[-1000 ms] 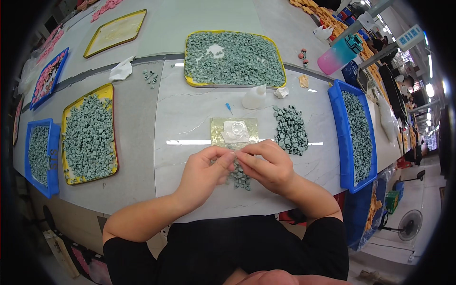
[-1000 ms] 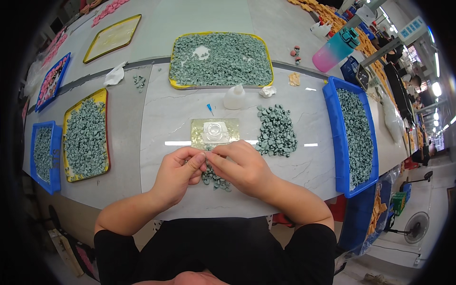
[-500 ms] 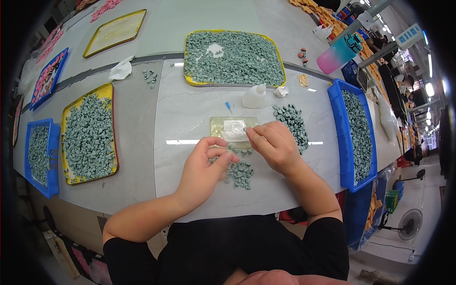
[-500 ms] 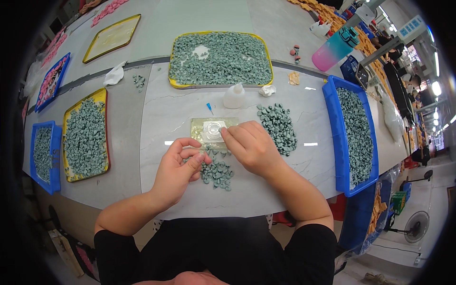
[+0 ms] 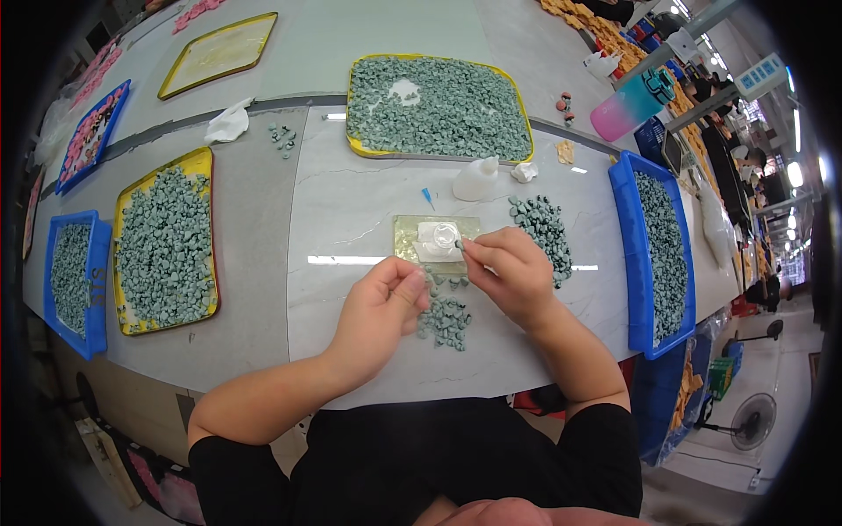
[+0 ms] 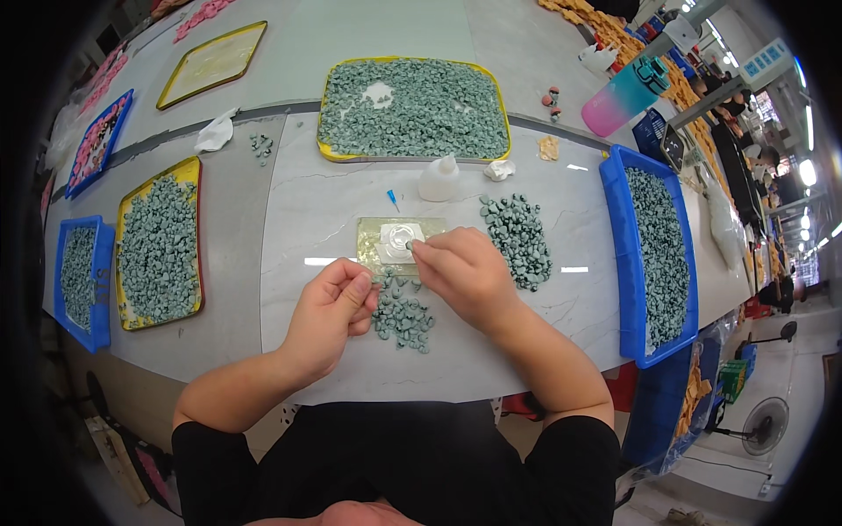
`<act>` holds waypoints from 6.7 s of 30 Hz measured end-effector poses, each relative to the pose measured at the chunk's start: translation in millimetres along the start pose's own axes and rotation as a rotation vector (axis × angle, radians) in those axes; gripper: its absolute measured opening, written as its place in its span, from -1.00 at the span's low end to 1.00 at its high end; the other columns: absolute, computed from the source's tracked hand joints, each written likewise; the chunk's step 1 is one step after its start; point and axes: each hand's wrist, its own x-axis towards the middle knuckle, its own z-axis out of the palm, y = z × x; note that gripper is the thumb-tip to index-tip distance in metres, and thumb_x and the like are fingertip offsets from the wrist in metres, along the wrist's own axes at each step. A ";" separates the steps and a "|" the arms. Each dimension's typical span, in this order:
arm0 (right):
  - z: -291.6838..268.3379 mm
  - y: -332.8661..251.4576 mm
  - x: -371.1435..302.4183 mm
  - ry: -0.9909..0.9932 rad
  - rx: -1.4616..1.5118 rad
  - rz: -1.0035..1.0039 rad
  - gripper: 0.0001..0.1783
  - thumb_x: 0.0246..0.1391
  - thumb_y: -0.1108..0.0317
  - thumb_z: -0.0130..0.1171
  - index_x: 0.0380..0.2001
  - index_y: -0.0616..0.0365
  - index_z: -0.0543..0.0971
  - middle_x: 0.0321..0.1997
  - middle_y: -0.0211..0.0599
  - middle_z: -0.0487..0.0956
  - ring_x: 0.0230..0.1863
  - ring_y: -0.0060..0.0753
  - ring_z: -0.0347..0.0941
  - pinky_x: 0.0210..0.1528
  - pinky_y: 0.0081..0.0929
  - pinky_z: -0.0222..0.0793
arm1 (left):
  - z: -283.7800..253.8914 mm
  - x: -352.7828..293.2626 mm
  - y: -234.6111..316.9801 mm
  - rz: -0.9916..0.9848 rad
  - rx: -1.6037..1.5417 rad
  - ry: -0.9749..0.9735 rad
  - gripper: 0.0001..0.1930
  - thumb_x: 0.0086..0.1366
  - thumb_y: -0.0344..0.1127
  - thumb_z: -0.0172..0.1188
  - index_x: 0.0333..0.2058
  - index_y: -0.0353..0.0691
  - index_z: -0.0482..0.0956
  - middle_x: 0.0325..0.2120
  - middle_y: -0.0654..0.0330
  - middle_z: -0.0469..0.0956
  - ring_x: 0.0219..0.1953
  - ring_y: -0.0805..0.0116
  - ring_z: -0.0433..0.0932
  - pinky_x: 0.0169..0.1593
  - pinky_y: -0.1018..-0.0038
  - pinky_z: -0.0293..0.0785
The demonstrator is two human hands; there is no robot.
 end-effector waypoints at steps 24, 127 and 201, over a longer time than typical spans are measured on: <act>0.4 -31.2 2.7 0.035 0.249 -0.028 -0.73 -0.34 0.65 0.31 -0.43 0.32 0.57 -0.45 -0.23 0.51 -0.47 -0.32 0.44 -0.46 -0.50 0.36 | 1.8 -5.1 5.8 -0.148 -0.068 -0.149 -0.71 0.41 -0.18 -0.20 -0.48 -0.18 0.22 -0.65 0.38 0.13 -0.64 0.59 0.03 -0.59 0.63 -0.02; -16.9 -12.7 2.8 -0.027 1.022 1.023 -0.91 0.04 0.48 0.15 -0.43 0.31 0.55 -0.45 -0.30 0.53 -0.42 -0.58 0.38 -0.34 -0.63 0.29 | 2.6 3.1 4.8 0.014 -0.047 -0.053 -0.83 0.32 -0.40 -0.01 -0.16 -0.34 0.37 -0.39 0.15 0.46 -0.62 0.65 0.16 -0.55 0.67 0.15; -1.1 -26.4 -1.0 0.018 0.513 0.154 -0.76 -0.28 0.68 0.27 -0.41 0.30 0.58 -0.43 -0.23 0.54 -0.46 -0.33 0.46 -0.42 -0.50 0.36 | 2.7 -9.2 -0.2 0.158 0.240 -0.186 -0.85 0.36 -0.31 -0.07 -0.34 -0.27 0.35 -0.57 0.40 0.32 -0.55 0.72 0.21 -0.50 0.69 0.13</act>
